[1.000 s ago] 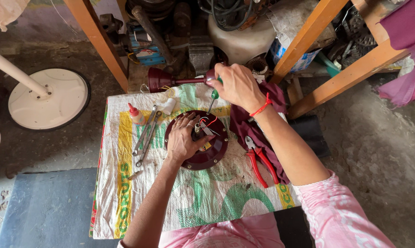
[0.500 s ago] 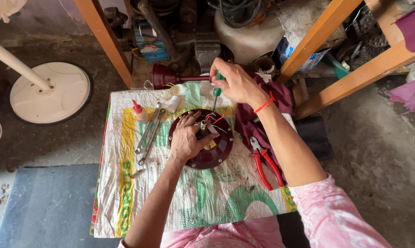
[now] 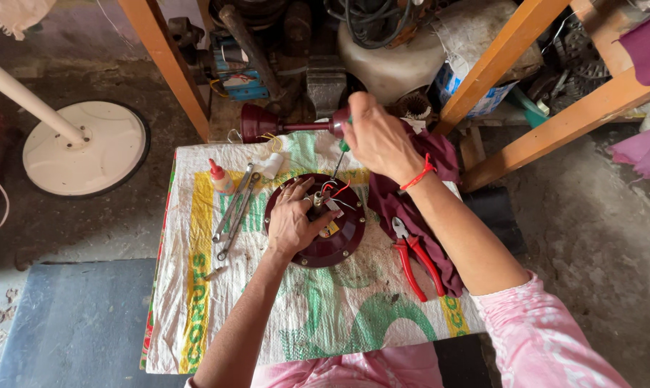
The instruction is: The person uses pliers and a screwdriver to strip wires and tighten connections on a maroon ceiling fan canopy. They repeatedly adjust the wires and secure the internal components of the fixture.
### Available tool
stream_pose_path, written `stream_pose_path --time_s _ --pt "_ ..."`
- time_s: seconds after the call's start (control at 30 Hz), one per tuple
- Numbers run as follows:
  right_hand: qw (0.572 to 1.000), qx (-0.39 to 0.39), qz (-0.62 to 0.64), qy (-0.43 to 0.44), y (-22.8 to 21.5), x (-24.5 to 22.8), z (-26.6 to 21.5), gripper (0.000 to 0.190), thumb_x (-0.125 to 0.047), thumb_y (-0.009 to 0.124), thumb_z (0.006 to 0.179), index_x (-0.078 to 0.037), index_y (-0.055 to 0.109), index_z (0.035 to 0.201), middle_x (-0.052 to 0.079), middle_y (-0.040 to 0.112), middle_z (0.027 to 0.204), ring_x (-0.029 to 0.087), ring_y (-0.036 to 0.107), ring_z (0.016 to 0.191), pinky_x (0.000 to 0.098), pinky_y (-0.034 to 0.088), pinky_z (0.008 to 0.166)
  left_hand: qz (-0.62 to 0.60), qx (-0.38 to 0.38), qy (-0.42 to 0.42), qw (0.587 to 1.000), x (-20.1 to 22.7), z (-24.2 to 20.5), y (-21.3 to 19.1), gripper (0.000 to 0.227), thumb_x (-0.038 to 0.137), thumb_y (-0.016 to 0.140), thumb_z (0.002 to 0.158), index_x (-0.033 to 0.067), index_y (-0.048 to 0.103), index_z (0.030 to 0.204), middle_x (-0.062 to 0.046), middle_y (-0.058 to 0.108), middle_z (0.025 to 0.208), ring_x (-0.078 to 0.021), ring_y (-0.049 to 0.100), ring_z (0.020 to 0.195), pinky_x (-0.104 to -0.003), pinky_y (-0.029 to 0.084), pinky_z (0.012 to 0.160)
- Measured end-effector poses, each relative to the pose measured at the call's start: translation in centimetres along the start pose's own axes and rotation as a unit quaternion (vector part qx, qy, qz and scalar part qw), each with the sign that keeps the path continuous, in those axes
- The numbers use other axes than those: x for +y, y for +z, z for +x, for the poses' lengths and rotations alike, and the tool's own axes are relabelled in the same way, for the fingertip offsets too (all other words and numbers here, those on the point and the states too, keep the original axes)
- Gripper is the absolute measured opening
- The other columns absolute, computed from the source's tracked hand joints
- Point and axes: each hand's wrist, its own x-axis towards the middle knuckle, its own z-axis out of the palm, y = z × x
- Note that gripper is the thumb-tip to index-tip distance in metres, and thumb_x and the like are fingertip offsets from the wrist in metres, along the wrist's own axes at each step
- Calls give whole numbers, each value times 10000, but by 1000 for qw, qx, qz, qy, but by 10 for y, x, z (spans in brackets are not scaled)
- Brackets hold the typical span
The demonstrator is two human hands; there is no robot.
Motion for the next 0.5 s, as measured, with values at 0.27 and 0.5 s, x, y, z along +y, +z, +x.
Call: stream_pose_path --time_s 0.27,0.5 --pt "982 25 156 -100 5 -3 -6 197 27 637 924 31 527 1088 164 591 1090 331 690 928 397 620 764 8 -5 -3 1000 -4 0 3 531 603 770 811 153 795 1092 -171 598 1450 -378 515 1370 -505 377 1154" --pt "996 60 25 -60 8 4 2 293 -184 760 945 21 551 927 208 665 813 372 691 707 453 541 624 -1 -1 10 1000 -2 4 2 532 584 775 801 124 802 1067 -190 608 1423 -407 538 1330 -522 387 1128"
